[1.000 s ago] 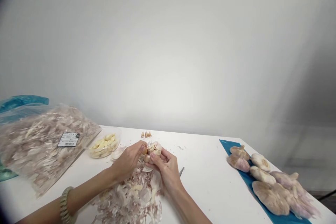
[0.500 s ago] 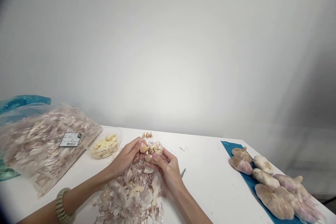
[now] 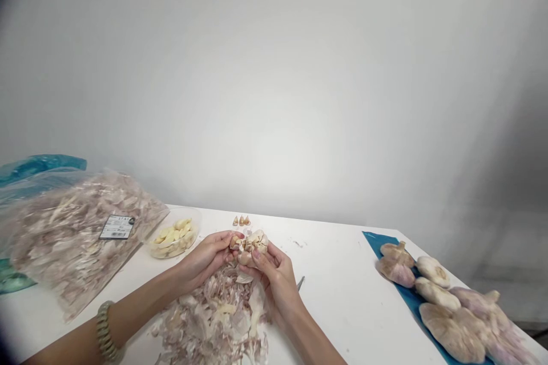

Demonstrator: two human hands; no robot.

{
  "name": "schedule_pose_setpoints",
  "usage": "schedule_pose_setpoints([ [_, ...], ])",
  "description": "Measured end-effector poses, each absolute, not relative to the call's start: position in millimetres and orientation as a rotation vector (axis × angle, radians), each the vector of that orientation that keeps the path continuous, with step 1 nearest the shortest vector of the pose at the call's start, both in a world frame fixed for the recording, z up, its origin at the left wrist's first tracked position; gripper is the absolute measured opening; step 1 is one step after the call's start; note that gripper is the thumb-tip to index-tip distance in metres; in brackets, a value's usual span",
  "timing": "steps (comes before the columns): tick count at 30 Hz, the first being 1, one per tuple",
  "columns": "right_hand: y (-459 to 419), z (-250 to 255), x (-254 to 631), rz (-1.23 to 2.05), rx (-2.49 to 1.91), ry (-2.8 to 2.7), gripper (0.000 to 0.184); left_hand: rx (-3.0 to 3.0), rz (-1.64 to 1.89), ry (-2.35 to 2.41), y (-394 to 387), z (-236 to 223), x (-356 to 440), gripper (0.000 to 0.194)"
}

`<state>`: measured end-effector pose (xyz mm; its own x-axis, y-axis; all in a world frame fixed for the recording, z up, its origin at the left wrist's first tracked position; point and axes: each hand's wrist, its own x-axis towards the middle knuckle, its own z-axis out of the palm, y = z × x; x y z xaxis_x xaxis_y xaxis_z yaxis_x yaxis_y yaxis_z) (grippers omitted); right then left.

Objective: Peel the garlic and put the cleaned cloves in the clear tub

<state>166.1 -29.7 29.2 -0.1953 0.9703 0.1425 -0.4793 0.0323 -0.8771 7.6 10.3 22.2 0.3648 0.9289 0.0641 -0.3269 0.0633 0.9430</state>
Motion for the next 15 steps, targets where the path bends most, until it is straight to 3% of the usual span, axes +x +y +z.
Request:
schedule_pose_setpoints([
  [7, -30.1, 27.4, 165.4, 1.501, -0.64, -1.016, 0.042, 1.089, 1.062, 0.675, 3.0, 28.6, 8.2, 0.032],
  [15, -32.7, 31.9, 164.5, 1.528, -0.629, -0.997, 0.042, 0.89, 1.034, 0.651, 4.3, 30.4, 6.5, 0.02],
])
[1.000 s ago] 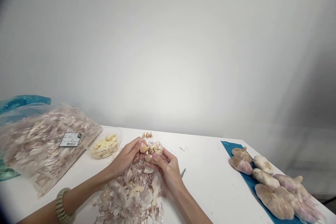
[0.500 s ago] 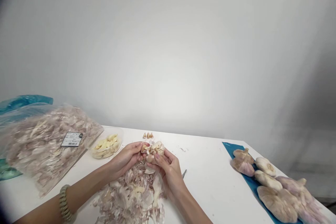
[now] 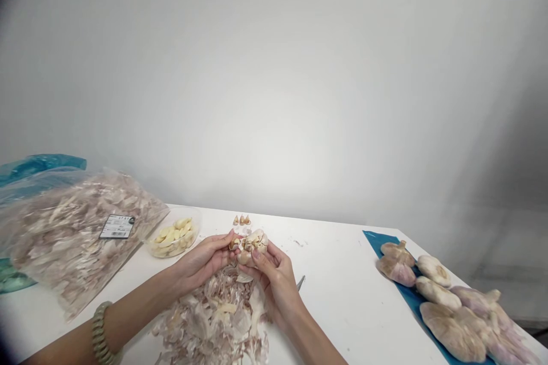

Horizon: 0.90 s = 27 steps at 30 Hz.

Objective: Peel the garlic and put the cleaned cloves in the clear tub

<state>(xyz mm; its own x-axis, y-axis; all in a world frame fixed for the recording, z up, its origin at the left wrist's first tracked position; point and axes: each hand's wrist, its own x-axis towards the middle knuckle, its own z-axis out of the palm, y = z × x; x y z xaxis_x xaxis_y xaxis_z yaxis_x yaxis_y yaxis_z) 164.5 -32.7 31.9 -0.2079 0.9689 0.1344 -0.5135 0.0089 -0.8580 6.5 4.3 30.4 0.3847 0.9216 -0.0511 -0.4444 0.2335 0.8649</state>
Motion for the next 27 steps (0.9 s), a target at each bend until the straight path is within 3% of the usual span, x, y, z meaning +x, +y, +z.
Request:
schedule_pose_setpoints([
  [8, -30, 30, 168, 1.549, -0.603, -0.956, 0.022, 0.806, 1.064, 0.678, 4, 39, 8, 0.018],
  [27, -28, 28, 172, 1.48, -0.585, -0.975, 0.023, 0.86, 1.037, 0.625, 1, 57, 0, 0.013],
])
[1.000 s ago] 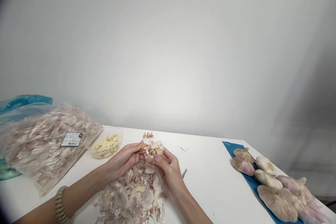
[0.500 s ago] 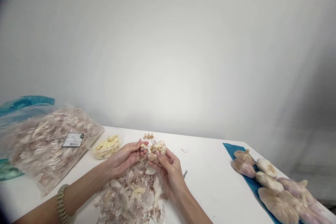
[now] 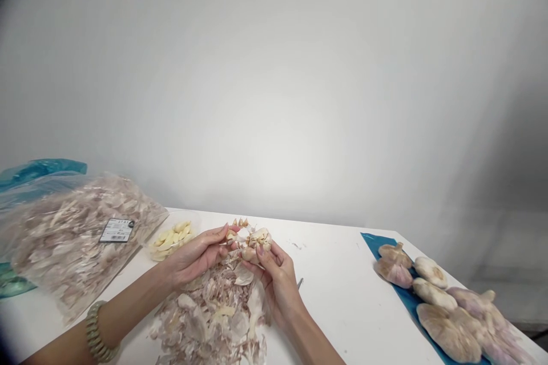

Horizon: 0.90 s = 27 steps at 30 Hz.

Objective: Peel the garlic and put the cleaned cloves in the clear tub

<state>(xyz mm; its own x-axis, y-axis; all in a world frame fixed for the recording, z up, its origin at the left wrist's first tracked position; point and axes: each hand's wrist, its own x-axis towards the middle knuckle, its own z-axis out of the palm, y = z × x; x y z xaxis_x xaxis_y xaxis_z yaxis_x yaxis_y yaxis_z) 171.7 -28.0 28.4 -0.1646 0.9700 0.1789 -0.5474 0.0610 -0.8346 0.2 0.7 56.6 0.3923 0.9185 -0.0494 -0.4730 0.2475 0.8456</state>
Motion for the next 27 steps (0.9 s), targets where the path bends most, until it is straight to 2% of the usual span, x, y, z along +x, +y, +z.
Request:
schedule_pose_setpoints([
  [16, -21, 29, 175, 1.386, -0.653, -0.818, 0.023, 1.015, 0.996, 0.689, 6, 67, -15, 0.037],
  [21, -20, 27, 174, 1.354, -0.66, -0.798, 0.023, 1.124, 1.097, 0.804, 30, 84, -21, 0.02],
  [27, -20, 28, 175, 1.351, -0.673, -0.807, 0.027, 1.193, 1.079, 0.775, 50, 96, -26, 0.014],
])
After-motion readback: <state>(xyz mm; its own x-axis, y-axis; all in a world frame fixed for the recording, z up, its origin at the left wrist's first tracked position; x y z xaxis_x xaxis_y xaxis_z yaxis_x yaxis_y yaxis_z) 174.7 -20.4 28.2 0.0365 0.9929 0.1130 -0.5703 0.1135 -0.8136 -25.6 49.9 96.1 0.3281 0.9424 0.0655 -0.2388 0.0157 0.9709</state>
